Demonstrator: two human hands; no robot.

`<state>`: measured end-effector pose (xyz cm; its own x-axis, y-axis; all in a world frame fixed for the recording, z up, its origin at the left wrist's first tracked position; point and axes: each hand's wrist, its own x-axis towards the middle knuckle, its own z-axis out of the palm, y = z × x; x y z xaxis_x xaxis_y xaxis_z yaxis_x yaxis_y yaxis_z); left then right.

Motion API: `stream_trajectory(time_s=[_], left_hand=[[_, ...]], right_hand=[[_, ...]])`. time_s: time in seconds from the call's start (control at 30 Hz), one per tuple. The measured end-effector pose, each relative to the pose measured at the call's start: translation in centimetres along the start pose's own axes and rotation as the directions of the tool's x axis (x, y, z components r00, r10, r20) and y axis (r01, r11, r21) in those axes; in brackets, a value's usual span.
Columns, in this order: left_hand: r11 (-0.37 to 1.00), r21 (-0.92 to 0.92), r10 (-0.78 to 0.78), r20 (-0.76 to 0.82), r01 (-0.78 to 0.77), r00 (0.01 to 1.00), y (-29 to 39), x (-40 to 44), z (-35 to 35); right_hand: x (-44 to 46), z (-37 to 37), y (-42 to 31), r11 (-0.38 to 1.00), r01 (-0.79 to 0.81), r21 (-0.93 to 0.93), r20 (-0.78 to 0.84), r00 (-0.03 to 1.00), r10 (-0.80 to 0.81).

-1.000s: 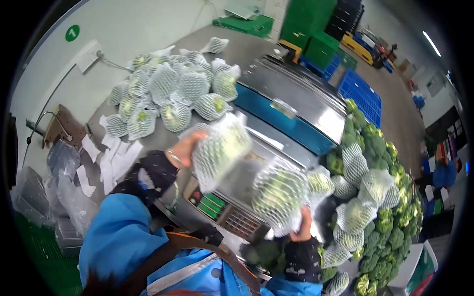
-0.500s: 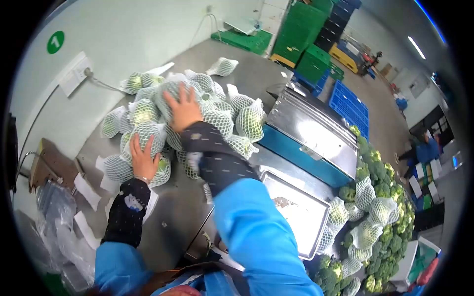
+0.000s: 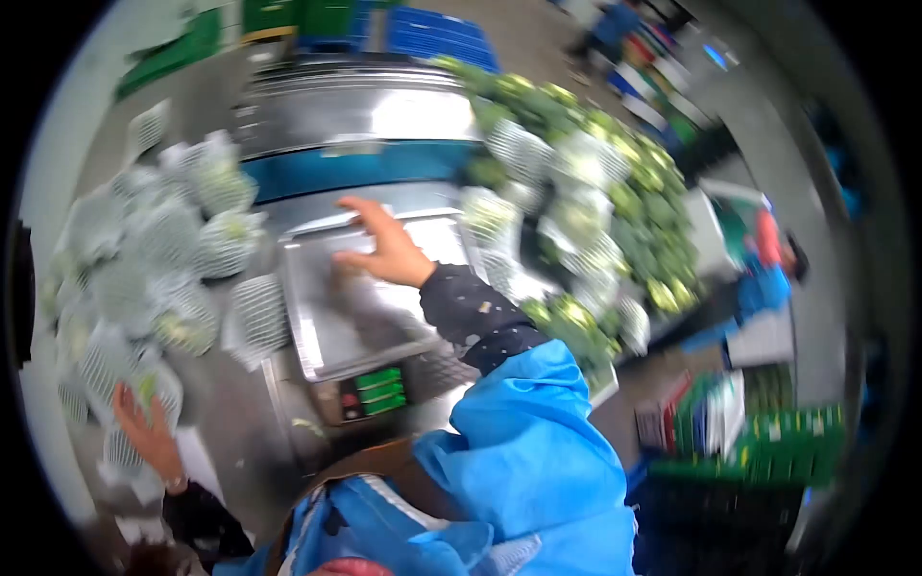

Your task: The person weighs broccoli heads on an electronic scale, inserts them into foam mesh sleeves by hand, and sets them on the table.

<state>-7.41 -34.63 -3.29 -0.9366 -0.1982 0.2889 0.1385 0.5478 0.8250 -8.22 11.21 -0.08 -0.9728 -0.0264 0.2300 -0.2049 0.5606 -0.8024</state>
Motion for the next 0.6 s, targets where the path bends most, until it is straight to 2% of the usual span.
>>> stream_trajectory(time_s=[0.03, 0.07, 0.1, 0.17, 0.2, 0.27, 0.33, 0.37, 0.4, 0.43, 0.47, 0.5, 0.53, 0.57, 0.6], left_hand=[[0.994, -0.108, 0.007, 0.074, 0.001, 0.997, 1.8, 0.1, 1.6], [0.979, -0.202, 0.014, 0.137, 0.014, 0.99, 3.8, 0.1, 3.1], [0.985, -0.167, 0.068, 0.18, -0.037, 0.981, 6.2, -0.1, 5.0], [0.932, -0.362, 0.128, 0.374, 0.017, 0.919, 11.2, -1.1, 10.2], [0.895, -0.443, 0.163, 0.451, 0.061, 0.878, 14.1, -1.8, 13.0], [0.905, -0.424, 0.306, 0.592, -0.035, 0.745, 21.5, -4.0, 19.0], [0.855, -0.518, 0.431, 0.696, -0.014, 0.574, 28.5, -7.2, 25.7], [0.786, -0.591, 0.467, 0.761, 0.184, 0.451, 30.7, -9.1, 29.9], [0.749, -0.524, 0.423, 0.849, 0.405, 0.317, 33.4, -10.9, 33.8], [0.689, -0.449, 0.397, 0.891, 0.569, 0.222, 34.3, -12.7, 38.9], [0.723, -0.26, 0.222, 0.965, 0.64, 0.141, 36.2, -14.6, 42.2], [0.713, -0.106, 0.12, 0.992, 0.693, 0.029, 37.9, -16.3, 45.1], [0.687, -0.037, 0.095, 0.995, 0.725, -0.039, 37.0, -18.1, 49.3], [0.686, 0.023, -0.024, 1.0, 0.727, -0.009, 37.5, -19.7, 51.6], [0.681, 0.032, -0.085, 0.996, 0.732, 0.036, 37.2, -20.8, 53.7]], right_hand=[[-3.7, -4.8, 1.2, 0.985, -0.141, -0.102, -0.143, 0.982, 0.125], [-7.5, -9.5, 3.5, 0.942, -0.148, -0.302, -0.304, 0.951, 0.052], [-11.3, -14.4, 5.0, 0.847, -0.238, -0.475, -0.387, 0.921, 0.041], [-17.9, -21.9, 7.0, 0.667, -0.539, -0.515, -0.606, 0.779, 0.162], [-20.9, -25.7, 9.7, 0.621, -0.613, -0.487, -0.659, 0.726, 0.2], [-23.2, -30.2, 11.6, 0.509, -0.759, -0.406, -0.726, 0.607, 0.325], [-22.0, -32.5, 13.2, 0.553, -0.684, -0.476, -0.7, 0.675, 0.233], [-20.9, -33.4, 15.4, 0.56, -0.66, -0.5, -0.719, 0.677, 0.156], [-19.9, -34.1, 17.9, 0.619, -0.631, -0.469, -0.727, 0.673, 0.136], [-19.4, -33.1, 20.2, 0.576, -0.69, -0.438, -0.705, 0.662, 0.256], [-19.4, -32.6, 21.9, 0.526, -0.742, -0.414, -0.674, 0.639, 0.371], [-19.5, -33.3, 21.1, 0.546, -0.732, -0.407, -0.66, 0.649, 0.379], [-19.6, -33.8, 20.3, 0.566, -0.721, -0.399, -0.642, 0.66, 0.389], [-20.7, -34.4, 21.6, 0.72, -0.615, -0.322, -0.689, 0.674, 0.268], [-21.7, -35.3, 20.7, 0.769, -0.613, -0.183, -0.656, 0.659, 0.369]])
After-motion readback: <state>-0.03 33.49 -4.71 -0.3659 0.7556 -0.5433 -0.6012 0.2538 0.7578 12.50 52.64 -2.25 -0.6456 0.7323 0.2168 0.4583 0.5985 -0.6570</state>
